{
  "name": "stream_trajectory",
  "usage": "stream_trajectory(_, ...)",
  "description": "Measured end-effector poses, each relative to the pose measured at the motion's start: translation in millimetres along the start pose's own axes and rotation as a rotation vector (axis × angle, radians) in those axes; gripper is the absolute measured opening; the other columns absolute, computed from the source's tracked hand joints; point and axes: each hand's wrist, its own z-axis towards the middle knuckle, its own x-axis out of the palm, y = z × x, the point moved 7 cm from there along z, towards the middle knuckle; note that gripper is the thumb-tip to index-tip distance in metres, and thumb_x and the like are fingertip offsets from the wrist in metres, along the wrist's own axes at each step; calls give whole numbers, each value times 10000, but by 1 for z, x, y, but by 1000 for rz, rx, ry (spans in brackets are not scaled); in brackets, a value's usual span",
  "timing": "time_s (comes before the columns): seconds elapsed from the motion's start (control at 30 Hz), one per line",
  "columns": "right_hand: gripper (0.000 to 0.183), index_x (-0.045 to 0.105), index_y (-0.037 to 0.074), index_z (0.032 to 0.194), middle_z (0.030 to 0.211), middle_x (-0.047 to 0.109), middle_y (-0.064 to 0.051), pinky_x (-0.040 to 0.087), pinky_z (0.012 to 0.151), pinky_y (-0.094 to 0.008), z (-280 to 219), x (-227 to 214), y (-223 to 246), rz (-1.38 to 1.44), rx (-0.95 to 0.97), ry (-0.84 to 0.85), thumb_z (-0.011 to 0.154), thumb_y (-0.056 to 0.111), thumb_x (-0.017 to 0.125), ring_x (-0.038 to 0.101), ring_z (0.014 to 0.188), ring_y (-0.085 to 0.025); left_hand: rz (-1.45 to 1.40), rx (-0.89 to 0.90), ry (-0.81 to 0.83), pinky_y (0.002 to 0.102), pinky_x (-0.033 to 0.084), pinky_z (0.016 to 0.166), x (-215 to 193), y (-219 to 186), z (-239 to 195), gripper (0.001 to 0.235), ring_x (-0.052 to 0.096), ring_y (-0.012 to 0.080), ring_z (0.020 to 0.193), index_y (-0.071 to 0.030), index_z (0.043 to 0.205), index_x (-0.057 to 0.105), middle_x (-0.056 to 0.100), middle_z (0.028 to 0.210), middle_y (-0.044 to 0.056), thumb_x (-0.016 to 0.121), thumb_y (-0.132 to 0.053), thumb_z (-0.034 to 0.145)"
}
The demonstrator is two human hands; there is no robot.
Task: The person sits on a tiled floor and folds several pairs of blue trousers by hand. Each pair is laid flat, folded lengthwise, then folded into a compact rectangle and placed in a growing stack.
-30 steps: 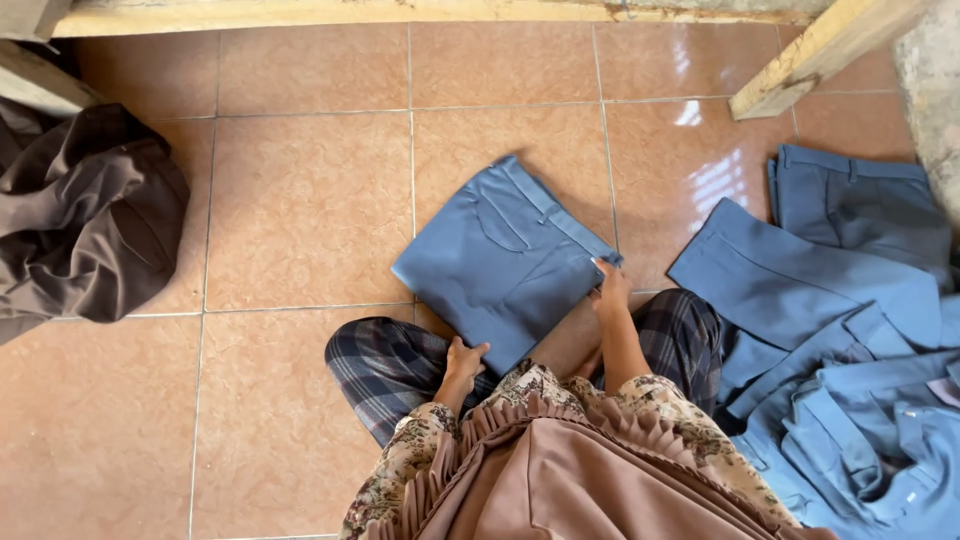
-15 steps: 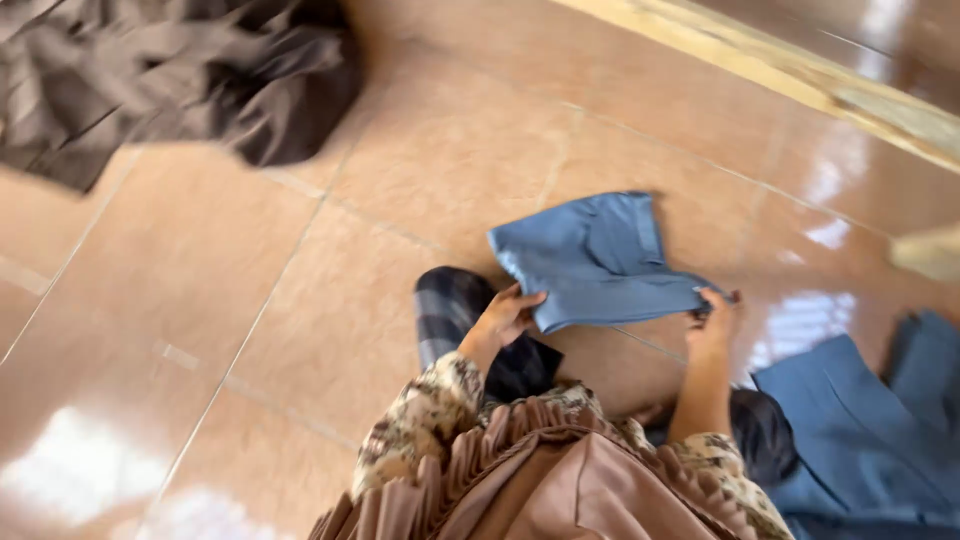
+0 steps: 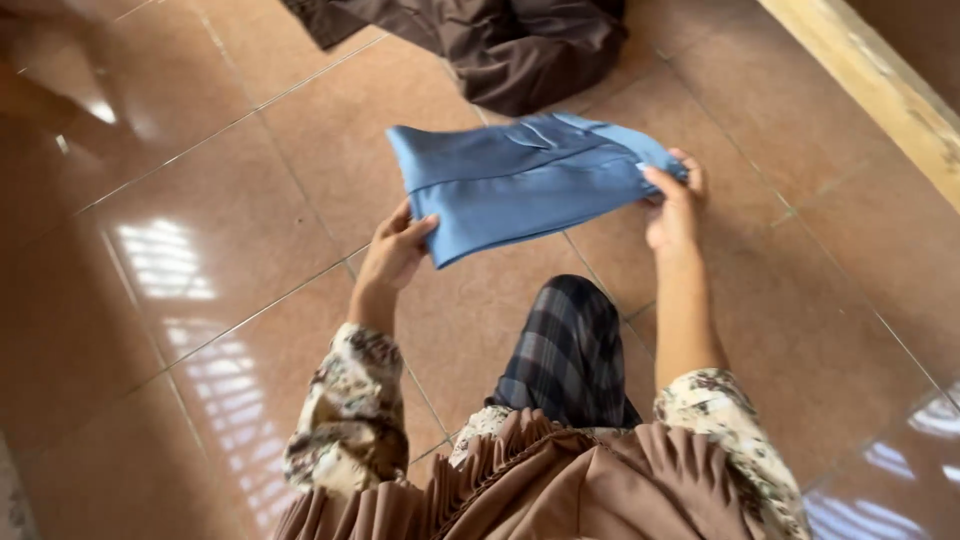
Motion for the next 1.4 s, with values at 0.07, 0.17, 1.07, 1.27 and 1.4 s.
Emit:
stream_trajectory(0.07, 514, 616, 251, 1187, 1113, 509, -35, 655, 677, -369, -16, 43, -46, -34, 57, 50, 774, 83, 871, 659, 927, -242, 56, 39, -59, 394, 627, 702, -48, -7, -22, 603, 708, 223, 795, -29, 1399, 585, 666, 952, 105, 781, 52, 834)
stream_trajectory(0.17, 513, 587, 245, 1187, 1056, 504, -11, 639, 643, -337, -37, 70, -143, -115, 185, 97, 770, 104, 852, 638, 860, -195, 188, 46, -167, 400, 608, 742, -138, 34, -43, 684, 685, 226, 852, -51, 1476, 520, 673, 1019, 131, 775, 13, 845)
stream_trajectory(1.07, 529, 478, 248, 1483, 1504, 439, -153, 374, 1087, -615, -50, 47, -204, -1680, -120, 382, 992, 413, 589, 391, 1405, -407, 1368, -7, -653, 606, 268, 1154, -198, 159, -3, 720, 374, 434, 1413, -242, 1572, 353, 418, 1538, 194, 641, -337, 918)
stream_trajectory(1.27, 628, 276, 274, 1630, 1709, 186, -152, 89, 1212, -672, -99, 88, -185, -1791, -252, 641, 1063, 492, 436, 92, 1581, -371, 1671, 144, -523, 626, 0, 1226, -125, 147, 35, 739, 67, 452, 1554, -147, 1642, 227, 207, 1672, 240, 508, -434, 1021)
stream_trajectory(1.4, 622, 242, 276, 1640, 1718, 166, -131, 46, 1221, -655, -93, 71, -168, -1801, -221, 582, 1080, 504, 389, 62, 1590, -337, 1688, 168, -406, 622, -24, 1228, -76, 163, 57, 733, 65, 450, 1554, -137, 1646, 193, 186, 1678, 234, 477, -436, 1039)
